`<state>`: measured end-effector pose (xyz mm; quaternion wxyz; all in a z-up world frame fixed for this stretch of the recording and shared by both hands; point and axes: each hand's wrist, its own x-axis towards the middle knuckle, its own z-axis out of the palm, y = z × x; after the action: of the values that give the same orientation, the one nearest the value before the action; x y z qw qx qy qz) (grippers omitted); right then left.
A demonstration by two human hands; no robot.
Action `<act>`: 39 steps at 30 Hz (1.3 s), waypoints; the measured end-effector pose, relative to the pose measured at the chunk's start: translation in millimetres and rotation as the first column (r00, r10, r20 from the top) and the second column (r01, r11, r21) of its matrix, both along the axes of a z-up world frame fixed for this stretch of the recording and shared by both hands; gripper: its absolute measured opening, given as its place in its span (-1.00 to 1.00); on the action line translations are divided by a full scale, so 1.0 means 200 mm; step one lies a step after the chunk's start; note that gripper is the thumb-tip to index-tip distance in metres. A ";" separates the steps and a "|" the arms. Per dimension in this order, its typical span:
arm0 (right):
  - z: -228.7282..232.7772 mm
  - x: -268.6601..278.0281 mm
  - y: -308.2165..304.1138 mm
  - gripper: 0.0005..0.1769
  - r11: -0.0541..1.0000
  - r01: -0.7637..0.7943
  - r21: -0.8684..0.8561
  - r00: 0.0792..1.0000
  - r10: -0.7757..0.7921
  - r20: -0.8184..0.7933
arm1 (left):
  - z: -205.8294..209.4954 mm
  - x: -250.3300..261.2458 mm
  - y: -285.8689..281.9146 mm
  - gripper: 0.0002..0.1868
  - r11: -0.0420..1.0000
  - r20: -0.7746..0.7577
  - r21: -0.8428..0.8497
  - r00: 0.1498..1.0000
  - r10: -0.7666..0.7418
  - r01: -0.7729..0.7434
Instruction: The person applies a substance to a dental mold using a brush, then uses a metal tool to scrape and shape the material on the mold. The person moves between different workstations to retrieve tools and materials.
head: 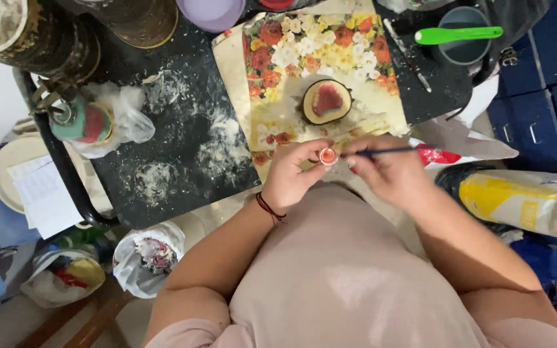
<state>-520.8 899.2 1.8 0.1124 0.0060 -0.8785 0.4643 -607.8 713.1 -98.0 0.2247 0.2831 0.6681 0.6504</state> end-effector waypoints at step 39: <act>-0.38 -0.90 0.33 -0.91 0.987 -0.059 0.152 0.863 -0.026 0.504 | 0.05 0.00 -0.19 -0.69 0.980 -0.037 -0.145 0.991 0.129 -0.134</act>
<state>-701.7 965.1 -74.7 -0.1260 -0.0989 -0.9121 0.3774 -607.0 674.4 -88.4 0.1922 0.2301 0.7344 0.6089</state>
